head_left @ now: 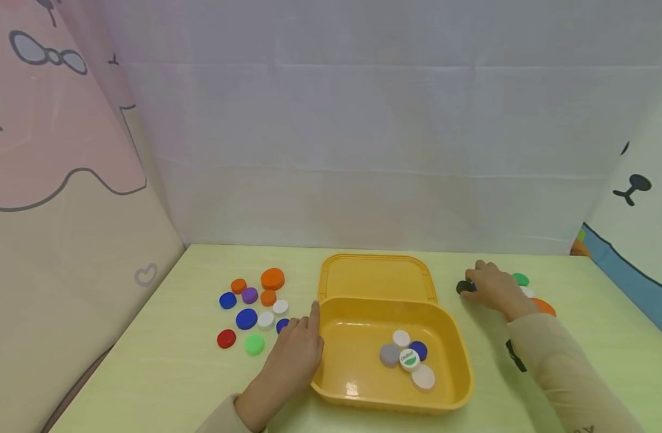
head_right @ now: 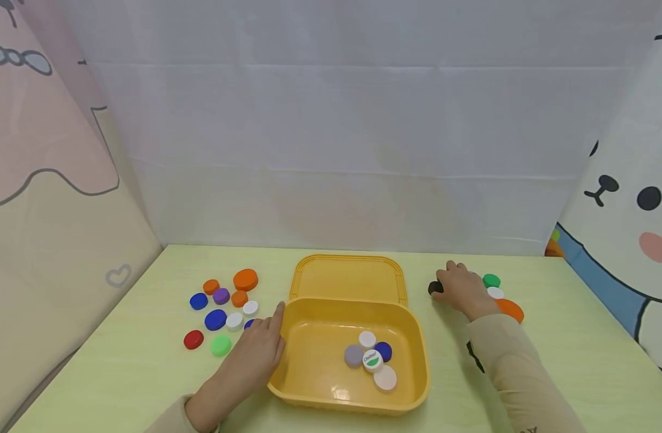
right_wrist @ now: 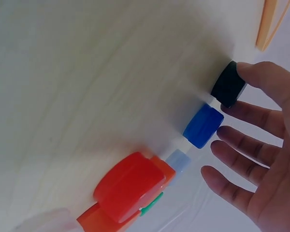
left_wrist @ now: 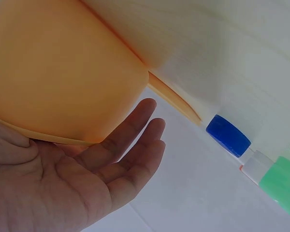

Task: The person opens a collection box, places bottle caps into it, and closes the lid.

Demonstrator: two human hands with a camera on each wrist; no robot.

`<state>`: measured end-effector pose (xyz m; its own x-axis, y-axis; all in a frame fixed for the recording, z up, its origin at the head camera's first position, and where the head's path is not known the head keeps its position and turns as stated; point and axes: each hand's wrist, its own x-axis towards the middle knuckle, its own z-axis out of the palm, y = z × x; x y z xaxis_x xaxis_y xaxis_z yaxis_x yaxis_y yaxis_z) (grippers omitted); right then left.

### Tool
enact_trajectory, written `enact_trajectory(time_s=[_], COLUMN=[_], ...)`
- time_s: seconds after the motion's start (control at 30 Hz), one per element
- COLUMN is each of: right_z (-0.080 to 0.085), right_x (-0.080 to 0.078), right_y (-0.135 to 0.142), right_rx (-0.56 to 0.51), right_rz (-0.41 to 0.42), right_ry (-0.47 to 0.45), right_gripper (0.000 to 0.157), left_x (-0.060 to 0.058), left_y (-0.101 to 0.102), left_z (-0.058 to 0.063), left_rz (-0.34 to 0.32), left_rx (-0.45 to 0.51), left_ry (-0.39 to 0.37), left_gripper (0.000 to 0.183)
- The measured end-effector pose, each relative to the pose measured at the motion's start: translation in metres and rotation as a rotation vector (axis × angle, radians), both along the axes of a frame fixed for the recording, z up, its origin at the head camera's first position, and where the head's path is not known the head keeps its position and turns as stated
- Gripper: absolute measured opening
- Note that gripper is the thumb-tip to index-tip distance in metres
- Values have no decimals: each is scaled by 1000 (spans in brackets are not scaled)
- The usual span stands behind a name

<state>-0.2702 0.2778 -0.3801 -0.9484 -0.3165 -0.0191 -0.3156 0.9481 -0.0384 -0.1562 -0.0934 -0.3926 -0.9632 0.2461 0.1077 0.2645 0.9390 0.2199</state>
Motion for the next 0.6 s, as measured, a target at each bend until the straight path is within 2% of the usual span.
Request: enact_trajectory(time_s=[0.3,0.6], right_z=[-1,0], right_x=[0,0], right_y=[-1,1], right_rx=[9,1], right_rz=[8,7], right_ry=[27,43], right_gripper=[27,29], left_x=[0,1], left_y=[0,0], left_z=[-1,2], left_rz=[-16,-4], left_rx=[-9,6], left_ry=[37,19], left_gripper=[53,53])
